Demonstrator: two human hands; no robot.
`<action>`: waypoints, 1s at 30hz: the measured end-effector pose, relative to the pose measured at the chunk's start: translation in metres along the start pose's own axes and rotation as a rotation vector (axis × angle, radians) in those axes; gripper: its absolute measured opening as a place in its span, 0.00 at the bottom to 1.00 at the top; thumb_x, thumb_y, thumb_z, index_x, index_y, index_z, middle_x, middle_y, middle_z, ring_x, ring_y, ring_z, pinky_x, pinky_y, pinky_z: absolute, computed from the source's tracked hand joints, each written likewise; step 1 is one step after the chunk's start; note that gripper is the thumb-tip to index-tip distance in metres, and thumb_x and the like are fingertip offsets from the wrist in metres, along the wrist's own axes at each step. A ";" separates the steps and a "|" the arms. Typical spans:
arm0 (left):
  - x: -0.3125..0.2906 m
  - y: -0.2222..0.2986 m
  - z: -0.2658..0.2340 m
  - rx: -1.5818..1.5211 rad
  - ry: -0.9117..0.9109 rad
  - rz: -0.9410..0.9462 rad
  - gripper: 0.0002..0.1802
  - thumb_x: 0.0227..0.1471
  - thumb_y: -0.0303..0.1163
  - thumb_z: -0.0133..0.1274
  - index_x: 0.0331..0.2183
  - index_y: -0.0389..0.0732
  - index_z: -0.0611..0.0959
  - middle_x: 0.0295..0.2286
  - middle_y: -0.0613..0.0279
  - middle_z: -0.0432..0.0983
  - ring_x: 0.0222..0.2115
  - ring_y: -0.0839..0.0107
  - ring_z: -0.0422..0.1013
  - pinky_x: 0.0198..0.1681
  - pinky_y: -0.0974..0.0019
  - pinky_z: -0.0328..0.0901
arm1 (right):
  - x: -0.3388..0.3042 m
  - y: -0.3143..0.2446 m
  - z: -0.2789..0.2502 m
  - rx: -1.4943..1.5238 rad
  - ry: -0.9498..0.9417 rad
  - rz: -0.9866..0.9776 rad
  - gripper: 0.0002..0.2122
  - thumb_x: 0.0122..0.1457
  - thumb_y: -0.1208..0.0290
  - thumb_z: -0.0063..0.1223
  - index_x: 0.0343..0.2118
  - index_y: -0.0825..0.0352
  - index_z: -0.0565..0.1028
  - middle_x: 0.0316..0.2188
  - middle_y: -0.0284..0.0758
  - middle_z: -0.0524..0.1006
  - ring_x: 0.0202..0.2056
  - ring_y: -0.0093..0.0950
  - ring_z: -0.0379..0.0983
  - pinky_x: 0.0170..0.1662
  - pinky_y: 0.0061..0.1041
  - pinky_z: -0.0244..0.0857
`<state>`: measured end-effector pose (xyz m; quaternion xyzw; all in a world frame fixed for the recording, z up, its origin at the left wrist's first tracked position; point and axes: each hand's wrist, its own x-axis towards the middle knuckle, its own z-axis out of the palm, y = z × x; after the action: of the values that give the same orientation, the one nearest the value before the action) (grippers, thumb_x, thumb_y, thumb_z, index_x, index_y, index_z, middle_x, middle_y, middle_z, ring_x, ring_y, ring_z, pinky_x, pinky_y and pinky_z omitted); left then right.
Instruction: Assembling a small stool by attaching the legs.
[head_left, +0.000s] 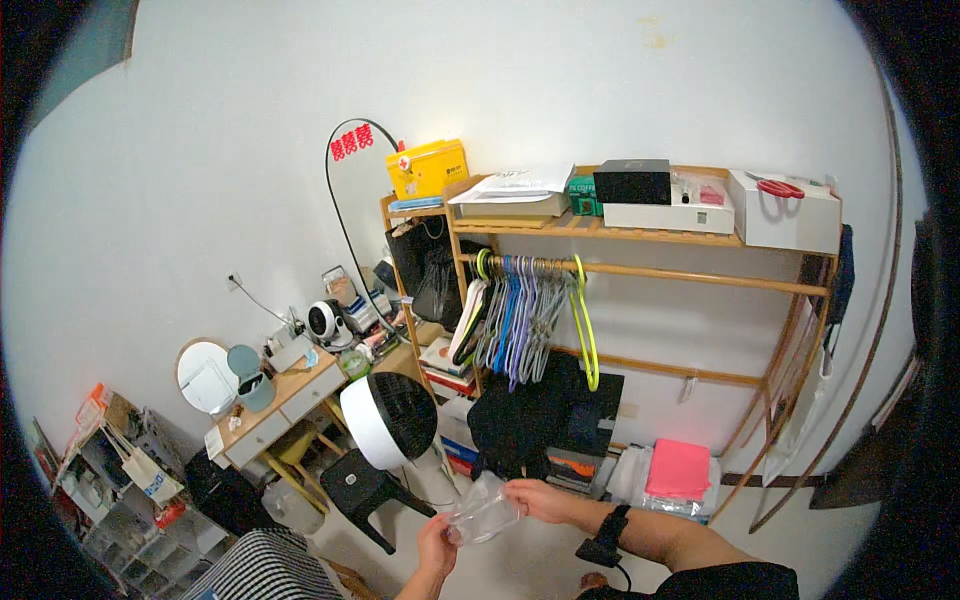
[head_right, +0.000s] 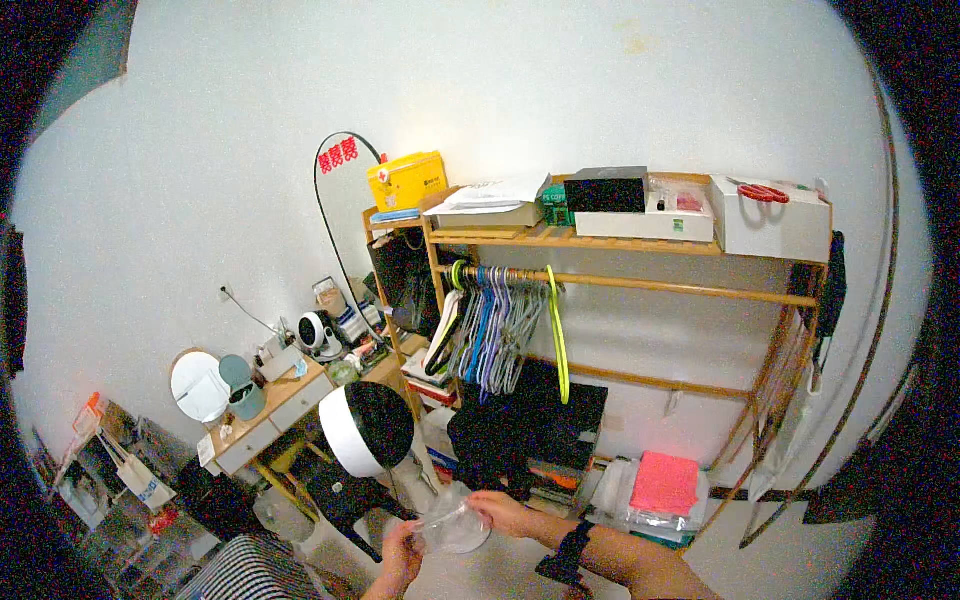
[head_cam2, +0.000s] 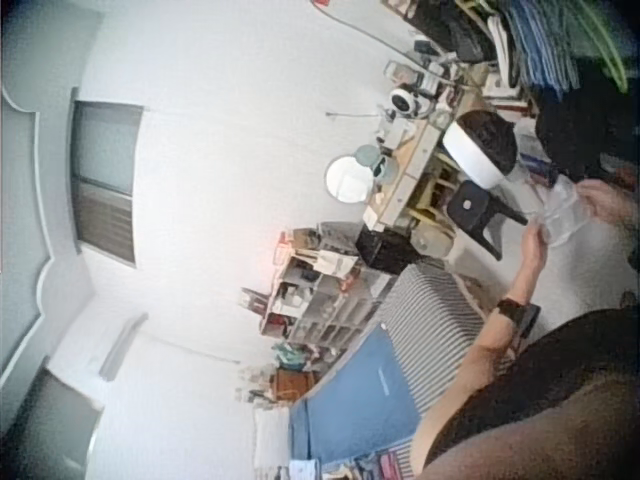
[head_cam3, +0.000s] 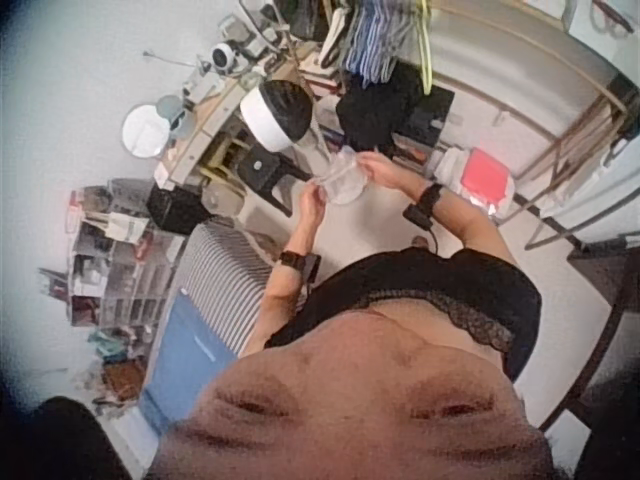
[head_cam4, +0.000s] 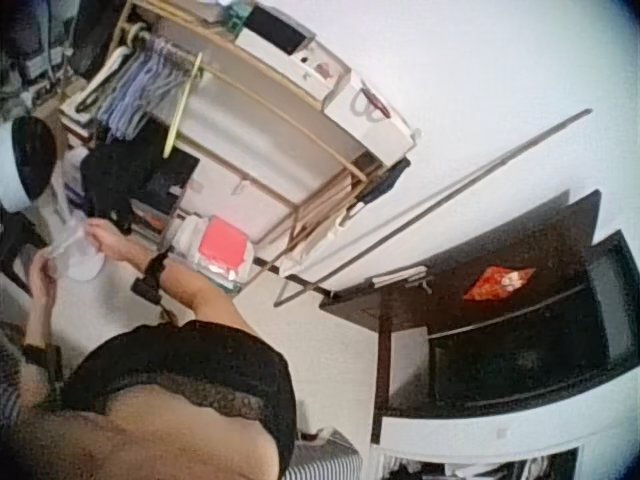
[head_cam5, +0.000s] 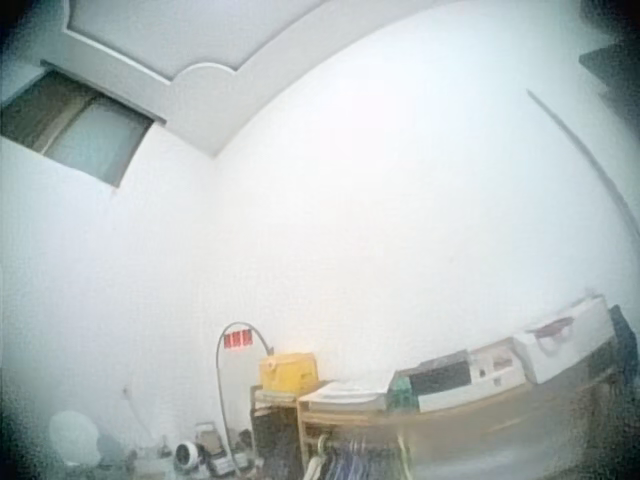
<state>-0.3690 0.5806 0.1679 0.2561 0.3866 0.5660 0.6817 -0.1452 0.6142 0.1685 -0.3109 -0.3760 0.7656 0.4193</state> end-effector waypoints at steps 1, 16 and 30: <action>0.006 -0.006 0.003 -0.001 0.029 0.006 0.11 0.43 0.24 0.42 0.32 0.33 0.74 0.19 0.67 0.64 0.18 0.75 0.59 0.21 0.72 0.55 | -0.004 -0.006 -0.005 -0.136 0.033 0.048 0.07 0.57 0.68 0.43 0.31 0.65 0.70 0.20 0.24 0.64 0.21 0.16 0.58 0.24 0.16 0.52; 0.081 -0.046 0.140 -0.364 0.014 -0.311 0.14 0.49 0.37 0.43 0.28 0.36 0.75 0.21 0.63 0.69 0.23 0.69 0.65 0.35 0.63 0.62 | 0.008 -0.069 -0.150 0.513 0.123 0.242 0.09 0.59 0.65 0.43 0.28 0.65 0.69 0.18 0.27 0.65 0.15 0.17 0.54 0.16 0.17 0.49; 0.142 -0.070 0.178 -0.278 -0.775 -0.512 0.13 0.56 0.34 0.39 0.35 0.35 0.73 0.31 0.58 0.73 0.32 0.68 0.70 0.39 0.64 0.66 | -0.074 -0.144 -0.172 0.611 -0.175 -0.117 0.20 0.59 0.49 0.32 0.30 0.60 0.73 0.24 0.33 0.72 0.26 0.30 0.68 0.35 0.35 0.63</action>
<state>-0.1754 0.7183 0.1806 0.2513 0.0757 0.2895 0.9205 0.0831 0.6559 0.2106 -0.0814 -0.1805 0.8415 0.5027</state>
